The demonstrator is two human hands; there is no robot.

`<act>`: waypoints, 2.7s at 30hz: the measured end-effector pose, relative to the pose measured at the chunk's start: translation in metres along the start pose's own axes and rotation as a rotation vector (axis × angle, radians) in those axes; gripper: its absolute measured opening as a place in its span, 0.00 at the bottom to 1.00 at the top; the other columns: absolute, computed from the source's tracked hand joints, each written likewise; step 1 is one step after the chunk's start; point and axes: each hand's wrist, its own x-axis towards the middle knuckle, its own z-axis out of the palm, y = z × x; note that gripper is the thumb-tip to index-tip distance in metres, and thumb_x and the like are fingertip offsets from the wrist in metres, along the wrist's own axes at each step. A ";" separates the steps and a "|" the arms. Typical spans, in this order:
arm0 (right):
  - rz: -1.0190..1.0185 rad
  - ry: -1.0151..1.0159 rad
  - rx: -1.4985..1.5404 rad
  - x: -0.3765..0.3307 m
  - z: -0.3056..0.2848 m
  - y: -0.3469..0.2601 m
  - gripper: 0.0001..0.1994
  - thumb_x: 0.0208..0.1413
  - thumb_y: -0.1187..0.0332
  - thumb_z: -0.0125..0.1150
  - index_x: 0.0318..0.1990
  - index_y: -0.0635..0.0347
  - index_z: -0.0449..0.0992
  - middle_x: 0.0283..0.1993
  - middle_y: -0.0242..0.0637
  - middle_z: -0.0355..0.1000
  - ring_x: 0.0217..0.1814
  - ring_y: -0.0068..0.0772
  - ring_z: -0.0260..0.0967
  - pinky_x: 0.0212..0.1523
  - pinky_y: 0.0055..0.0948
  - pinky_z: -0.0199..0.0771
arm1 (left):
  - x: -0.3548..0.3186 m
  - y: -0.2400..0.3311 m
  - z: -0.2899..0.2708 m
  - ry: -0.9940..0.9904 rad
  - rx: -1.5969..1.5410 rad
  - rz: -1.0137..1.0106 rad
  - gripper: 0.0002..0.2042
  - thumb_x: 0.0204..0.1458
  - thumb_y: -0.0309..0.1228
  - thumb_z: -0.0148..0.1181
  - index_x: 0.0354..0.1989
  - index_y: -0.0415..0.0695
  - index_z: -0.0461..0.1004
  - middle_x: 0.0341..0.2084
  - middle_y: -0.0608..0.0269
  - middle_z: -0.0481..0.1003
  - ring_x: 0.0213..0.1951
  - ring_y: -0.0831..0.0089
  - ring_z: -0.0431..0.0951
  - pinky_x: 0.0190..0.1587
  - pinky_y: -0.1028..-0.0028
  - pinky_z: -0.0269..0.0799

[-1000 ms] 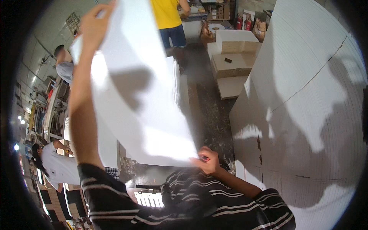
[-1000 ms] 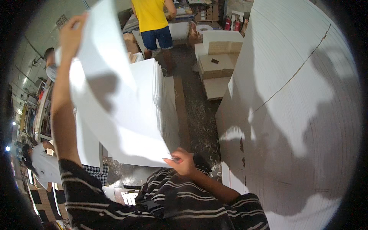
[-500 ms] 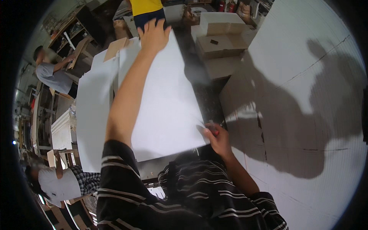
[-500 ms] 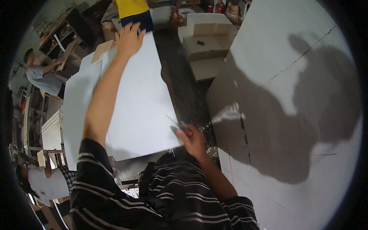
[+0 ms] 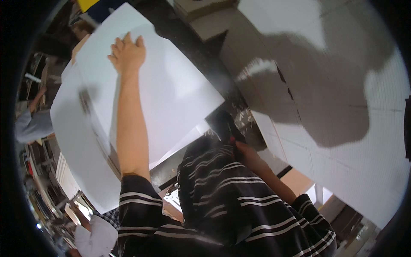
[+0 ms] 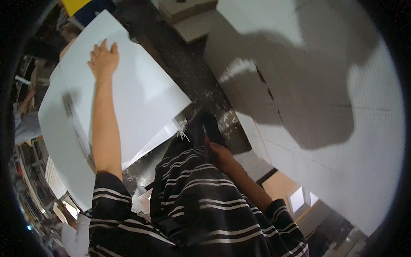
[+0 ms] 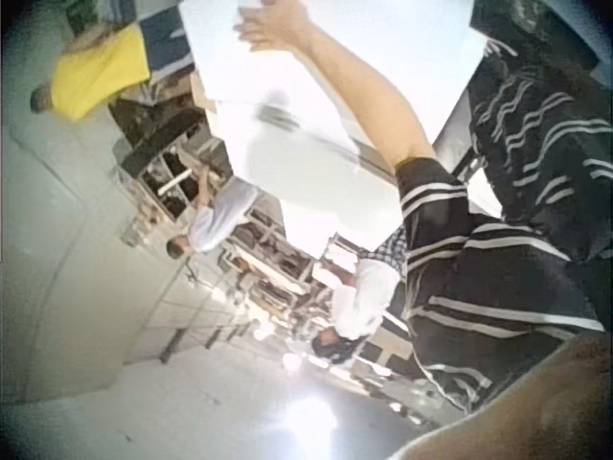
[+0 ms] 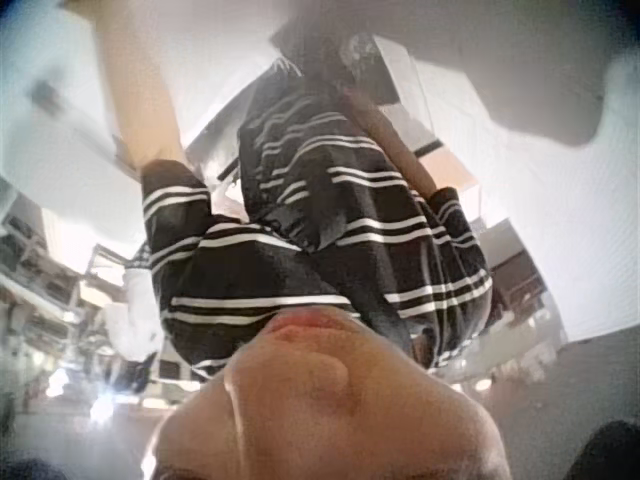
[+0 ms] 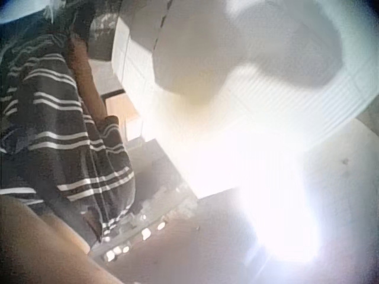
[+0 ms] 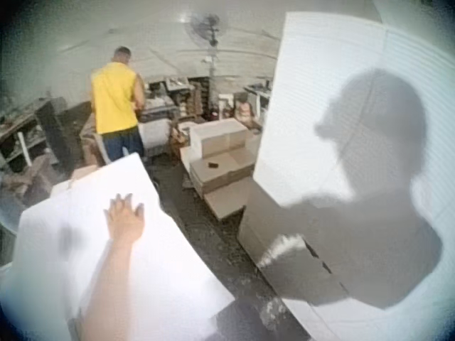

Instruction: The person uses a utility knife to cut large white sheets on a workbench. They repeatedly score the edges and snap off sections, handling the sheets one at a time. The person works in a workshop with other people visible in the background.

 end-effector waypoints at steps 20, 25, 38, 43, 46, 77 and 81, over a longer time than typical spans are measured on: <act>-0.671 0.609 -1.085 0.003 0.013 -0.184 0.20 0.50 0.74 0.75 0.52 0.52 0.86 0.47 0.39 0.80 0.47 0.41 0.77 0.46 0.39 0.79 | 0.022 -0.006 -0.005 -0.048 -0.062 -0.005 0.32 0.65 0.57 0.44 0.74 0.57 0.65 0.75 0.51 0.61 0.76 0.48 0.56 0.75 0.40 0.45; -0.630 0.599 -1.068 -0.006 0.011 -0.188 0.19 0.49 0.74 0.76 0.51 0.53 0.86 0.44 0.39 0.81 0.44 0.41 0.79 0.43 0.37 0.80 | 0.016 -0.002 -0.009 -0.035 -0.059 0.002 0.31 0.66 0.56 0.42 0.75 0.57 0.64 0.74 0.49 0.61 0.76 0.47 0.56 0.75 0.40 0.45; -0.674 0.606 -1.180 0.000 0.013 -0.204 0.20 0.48 0.73 0.77 0.52 0.52 0.86 0.43 0.38 0.82 0.42 0.38 0.78 0.44 0.38 0.77 | 0.004 -0.002 -0.016 -0.002 -0.005 0.090 0.31 0.68 0.53 0.36 0.77 0.59 0.59 0.76 0.47 0.57 0.77 0.44 0.51 0.75 0.36 0.42; -0.712 0.572 -1.179 0.010 0.011 -0.213 0.20 0.49 0.73 0.76 0.52 0.52 0.86 0.43 0.37 0.82 0.42 0.38 0.78 0.44 0.37 0.76 | 0.002 -0.003 -0.018 0.017 -0.018 0.117 0.30 0.69 0.53 0.35 0.78 0.60 0.57 0.76 0.47 0.56 0.77 0.43 0.50 0.75 0.35 0.41; -0.759 0.565 -1.210 0.020 0.010 -0.218 0.19 0.50 0.73 0.75 0.51 0.52 0.86 0.43 0.37 0.82 0.42 0.38 0.78 0.44 0.37 0.75 | 0.000 -0.003 -0.018 0.025 -0.015 0.116 0.30 0.69 0.53 0.35 0.78 0.61 0.57 0.76 0.47 0.56 0.78 0.43 0.50 0.75 0.35 0.41; -0.977 0.457 -1.145 0.165 0.039 -0.291 0.15 0.53 0.64 0.75 0.49 0.43 0.88 0.40 0.31 0.83 0.41 0.38 0.78 0.43 0.42 0.74 | -0.008 0.000 -0.035 0.137 -0.386 0.067 0.25 0.67 0.38 0.46 0.73 0.49 0.63 0.68 0.53 0.70 0.73 0.55 0.64 0.74 0.57 0.55; -0.965 0.457 -1.143 0.178 0.046 -0.301 0.14 0.54 0.63 0.74 0.48 0.42 0.88 0.39 0.31 0.83 0.41 0.40 0.78 0.43 0.44 0.73 | -0.007 0.000 -0.041 0.164 -0.388 0.059 0.26 0.68 0.40 0.45 0.74 0.53 0.61 0.62 0.51 0.76 0.64 0.50 0.74 0.66 0.51 0.68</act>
